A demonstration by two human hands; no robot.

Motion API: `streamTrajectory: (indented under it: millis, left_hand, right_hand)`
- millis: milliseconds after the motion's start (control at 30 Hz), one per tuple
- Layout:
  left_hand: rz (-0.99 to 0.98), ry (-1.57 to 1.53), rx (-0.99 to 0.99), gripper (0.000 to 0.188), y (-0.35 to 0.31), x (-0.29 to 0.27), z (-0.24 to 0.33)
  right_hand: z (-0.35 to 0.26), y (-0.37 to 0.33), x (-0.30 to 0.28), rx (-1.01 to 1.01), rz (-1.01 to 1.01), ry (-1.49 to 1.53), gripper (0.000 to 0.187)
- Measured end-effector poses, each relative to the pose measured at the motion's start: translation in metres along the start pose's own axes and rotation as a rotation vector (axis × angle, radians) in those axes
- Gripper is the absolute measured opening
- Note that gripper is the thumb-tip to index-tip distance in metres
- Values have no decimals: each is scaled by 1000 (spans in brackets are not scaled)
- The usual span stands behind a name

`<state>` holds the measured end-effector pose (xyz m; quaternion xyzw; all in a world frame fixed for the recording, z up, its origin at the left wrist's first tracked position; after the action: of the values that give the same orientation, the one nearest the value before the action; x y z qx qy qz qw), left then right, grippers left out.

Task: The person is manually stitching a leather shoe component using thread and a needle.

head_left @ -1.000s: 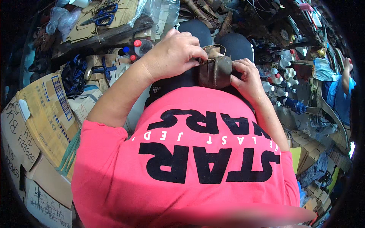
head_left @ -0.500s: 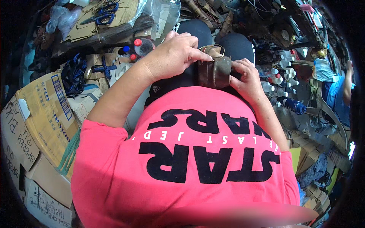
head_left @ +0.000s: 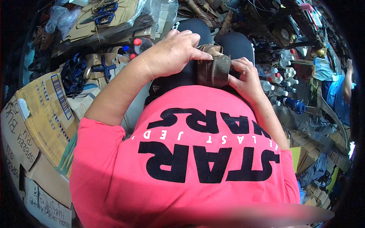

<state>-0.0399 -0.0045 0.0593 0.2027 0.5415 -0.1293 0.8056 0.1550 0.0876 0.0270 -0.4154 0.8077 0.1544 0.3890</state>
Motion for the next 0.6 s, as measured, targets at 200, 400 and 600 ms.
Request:
streamTrajectory:
  millis: [200,400,600]
  left_hand:
    - [-13,41,40,47,2,-2,-2]
    - [111,18,166,27,22,-19,-5]
    - [82,-243,148,16,30,-7,-18]
  right_hand:
    - [-2,0,-1,-14,12,-7,33]
    - [-3,0,-1,-40,19,-14,33]
    - [-1,-2,-1,-44,22,4,34]
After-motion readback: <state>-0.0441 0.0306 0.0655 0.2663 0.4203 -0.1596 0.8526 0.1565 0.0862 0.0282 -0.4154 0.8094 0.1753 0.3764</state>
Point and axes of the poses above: each hand's wrist, its own y-axis towards the middle knuckle, its own x-axis out of the palm, z = x × y, the point moved 4 cm from there along y, towards the middle knuckle, and after that the axes turned 7 degrees about x, right-handed, at the moved point
